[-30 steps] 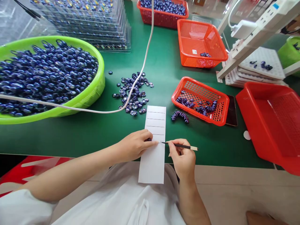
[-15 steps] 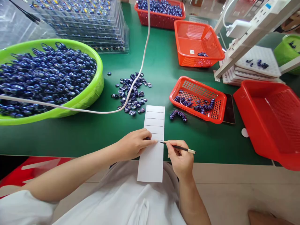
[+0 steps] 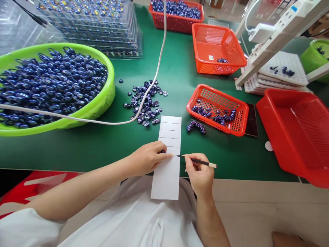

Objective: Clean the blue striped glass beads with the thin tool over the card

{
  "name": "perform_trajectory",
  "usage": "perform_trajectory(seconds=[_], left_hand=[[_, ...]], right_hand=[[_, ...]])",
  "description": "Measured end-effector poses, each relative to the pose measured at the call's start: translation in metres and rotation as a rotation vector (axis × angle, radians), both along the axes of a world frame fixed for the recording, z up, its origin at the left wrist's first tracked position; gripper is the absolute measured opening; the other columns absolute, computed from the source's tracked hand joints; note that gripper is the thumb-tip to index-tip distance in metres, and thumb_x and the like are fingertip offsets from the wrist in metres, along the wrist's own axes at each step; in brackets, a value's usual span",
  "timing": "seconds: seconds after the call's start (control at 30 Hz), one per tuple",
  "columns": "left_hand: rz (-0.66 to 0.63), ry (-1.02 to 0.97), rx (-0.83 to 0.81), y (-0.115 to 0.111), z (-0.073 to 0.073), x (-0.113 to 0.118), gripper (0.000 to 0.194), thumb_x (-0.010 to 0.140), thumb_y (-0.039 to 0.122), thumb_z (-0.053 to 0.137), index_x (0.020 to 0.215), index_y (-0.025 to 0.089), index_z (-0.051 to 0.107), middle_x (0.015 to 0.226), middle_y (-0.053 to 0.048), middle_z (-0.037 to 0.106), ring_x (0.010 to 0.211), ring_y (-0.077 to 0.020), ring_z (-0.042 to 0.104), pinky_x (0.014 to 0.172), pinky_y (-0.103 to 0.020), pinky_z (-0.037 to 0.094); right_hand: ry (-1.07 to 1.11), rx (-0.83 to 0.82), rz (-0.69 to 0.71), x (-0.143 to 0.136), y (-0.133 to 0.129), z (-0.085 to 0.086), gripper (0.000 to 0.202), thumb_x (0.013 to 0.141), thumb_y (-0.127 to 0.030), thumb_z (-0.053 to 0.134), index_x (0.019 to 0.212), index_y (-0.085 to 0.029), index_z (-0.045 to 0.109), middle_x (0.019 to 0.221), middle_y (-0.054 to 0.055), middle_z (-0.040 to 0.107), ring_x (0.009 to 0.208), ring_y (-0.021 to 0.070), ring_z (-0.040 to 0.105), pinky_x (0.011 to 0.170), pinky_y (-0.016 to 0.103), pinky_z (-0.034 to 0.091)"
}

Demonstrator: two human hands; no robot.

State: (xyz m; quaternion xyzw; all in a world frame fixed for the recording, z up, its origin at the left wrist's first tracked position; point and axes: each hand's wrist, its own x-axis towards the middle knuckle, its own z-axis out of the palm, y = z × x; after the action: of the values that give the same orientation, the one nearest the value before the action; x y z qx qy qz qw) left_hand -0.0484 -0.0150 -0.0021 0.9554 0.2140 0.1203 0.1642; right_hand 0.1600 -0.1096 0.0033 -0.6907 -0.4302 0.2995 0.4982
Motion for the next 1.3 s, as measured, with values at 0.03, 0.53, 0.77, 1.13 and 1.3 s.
perform_trajectory(seconds=[0.03, 0.53, 0.77, 1.13, 1.3], left_hand=[[-0.001, 0.002, -0.001, 0.000, 0.000, 0.000, 0.033, 0.090, 0.010, 0.052, 0.119, 0.020, 0.066, 0.096, -0.009, 0.061, 0.080, -0.0188, 0.053, 0.068, -0.029, 0.048], [-0.008, 0.017, -0.012, 0.000, 0.002, 0.001, 0.030, 0.090, 0.010, 0.053, 0.116, 0.019, 0.066, 0.095, -0.009, 0.062, 0.081, -0.0200, 0.055, 0.069, -0.030, 0.049], [0.283, -0.213, -0.209, -0.001, 0.003, 0.007, 0.008, 0.091, 0.017, 0.062, 0.098, 0.014, 0.064, 0.083, -0.004, 0.069, 0.074, -0.0159, 0.063, 0.070, -0.027, 0.051], [0.332, -0.288, -0.530, 0.025, 0.013, 0.056, 0.018, 0.079, 0.022, 0.079, 0.077, 0.016, 0.062, 0.066, 0.006, 0.061, 0.057, -0.0073, 0.050, 0.056, -0.018, 0.038], [0.331, -0.358, -0.591, 0.024, 0.008, 0.057, 0.026, 0.074, 0.025, 0.083, 0.068, 0.016, 0.059, 0.059, 0.008, 0.051, 0.053, -0.0060, 0.041, 0.052, -0.017, 0.033]], right_hand=[[-0.003, -0.008, -0.002, 0.000, 0.000, -0.001, 0.015, 0.085, -0.033, 0.072, 0.084, -0.019, 0.069, 0.071, 0.000, 0.067, 0.049, 0.0096, 0.059, 0.043, 0.022, 0.048], [0.187, 0.093, -0.038, 0.000, -0.001, -0.004, 0.018, 0.082, -0.033, 0.076, 0.082, -0.018, 0.066, 0.078, 0.004, 0.075, 0.043, 0.0083, 0.054, 0.040, 0.023, 0.044], [0.262, 0.198, -0.139, 0.001, 0.000, -0.004, 0.018, 0.080, -0.031, 0.077, 0.082, -0.018, 0.064, 0.083, 0.005, 0.076, 0.042, 0.0093, 0.057, 0.043, 0.025, 0.046], [0.327, 0.401, -0.338, 0.007, 0.013, -0.007, 0.017, 0.080, -0.027, 0.077, 0.083, -0.018, 0.063, 0.080, 0.003, 0.076, 0.043, 0.0089, 0.058, 0.049, 0.026, 0.049], [0.308, 0.400, -0.299, 0.007, 0.012, -0.010, 0.016, 0.080, -0.026, 0.077, 0.083, -0.018, 0.064, 0.082, 0.004, 0.077, 0.044, 0.0097, 0.060, 0.049, 0.027, 0.050]])
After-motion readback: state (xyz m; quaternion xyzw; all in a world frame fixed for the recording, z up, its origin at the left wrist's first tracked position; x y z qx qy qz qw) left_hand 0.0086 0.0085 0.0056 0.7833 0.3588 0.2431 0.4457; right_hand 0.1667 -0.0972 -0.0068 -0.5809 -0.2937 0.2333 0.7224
